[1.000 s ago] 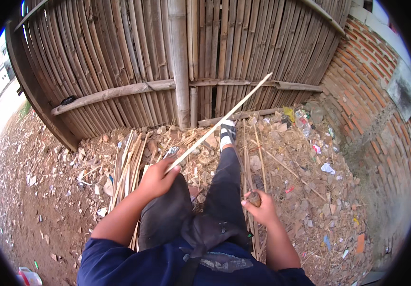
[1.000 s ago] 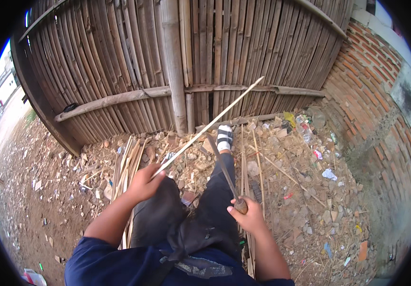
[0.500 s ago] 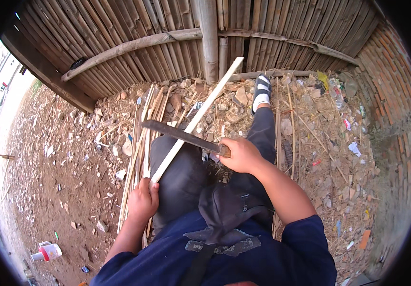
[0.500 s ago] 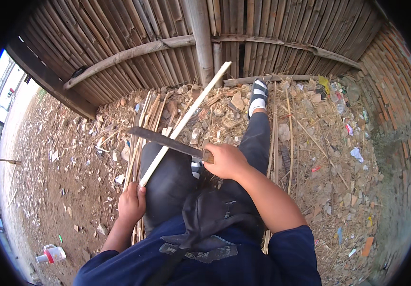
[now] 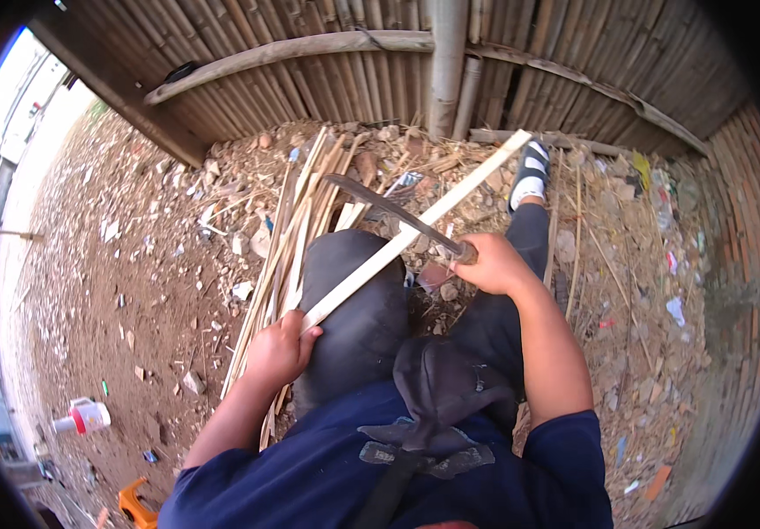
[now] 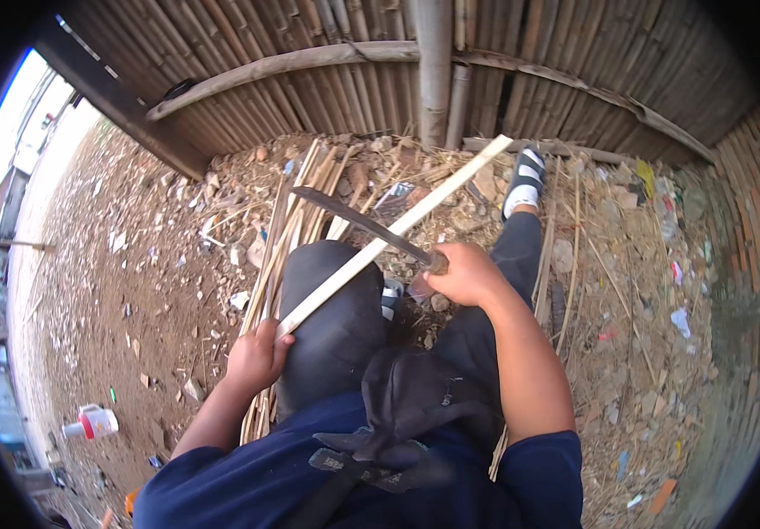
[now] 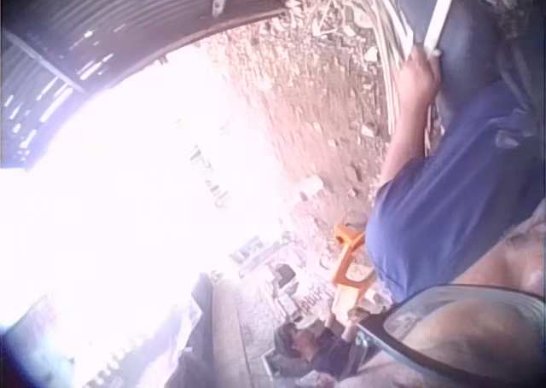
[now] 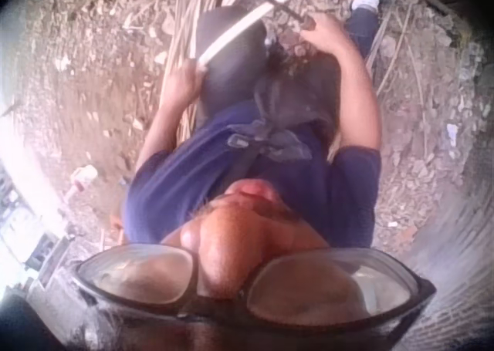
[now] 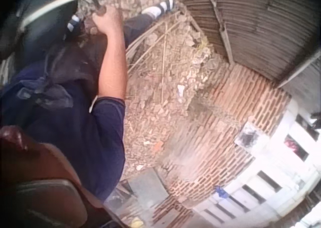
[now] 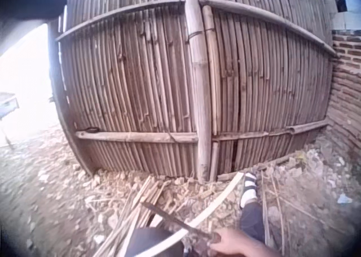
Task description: The person strips layers from a length of bamboo using a large knife while seated outdoors.
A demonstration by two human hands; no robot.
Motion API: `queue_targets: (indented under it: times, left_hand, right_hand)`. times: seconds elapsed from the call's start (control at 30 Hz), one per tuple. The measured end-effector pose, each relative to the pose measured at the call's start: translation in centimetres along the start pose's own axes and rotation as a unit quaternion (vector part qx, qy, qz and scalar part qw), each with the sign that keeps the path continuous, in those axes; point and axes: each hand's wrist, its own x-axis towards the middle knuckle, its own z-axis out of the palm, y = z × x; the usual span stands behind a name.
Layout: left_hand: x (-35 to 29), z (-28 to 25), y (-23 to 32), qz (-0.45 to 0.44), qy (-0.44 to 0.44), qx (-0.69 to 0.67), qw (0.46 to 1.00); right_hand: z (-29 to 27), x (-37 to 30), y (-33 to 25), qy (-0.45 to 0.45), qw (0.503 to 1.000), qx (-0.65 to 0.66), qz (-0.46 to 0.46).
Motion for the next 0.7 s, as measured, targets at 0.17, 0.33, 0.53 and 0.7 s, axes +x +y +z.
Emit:
queue_targets:
  times: [0.17,0.33,0.53,0.7]
  left_hand:
    - [-0.2,0.5,-0.9,0.008,0.006,-0.027,1.000]
    - [0.2,0.8,-0.9,0.006,0.016,-0.011,1.000]
    - [-0.6,0.4,-1.0,0.027,0.032,-0.028,0.999]
    - [0.1,0.9,-0.8,0.018,0.032,0.011,0.999]
  right_hand:
    - [2.6,-2.0,-3.1,0.040,0.998,0.005,-0.038]
    - [0.3,-0.7,-1.2,-0.016,1.000,0.016,-0.004]
    - [2.1,-2.2,-3.7,0.045,0.995,-0.071,-0.047]
    - [-0.7,0.4,-0.1,0.045,0.998,-0.001,0.034]
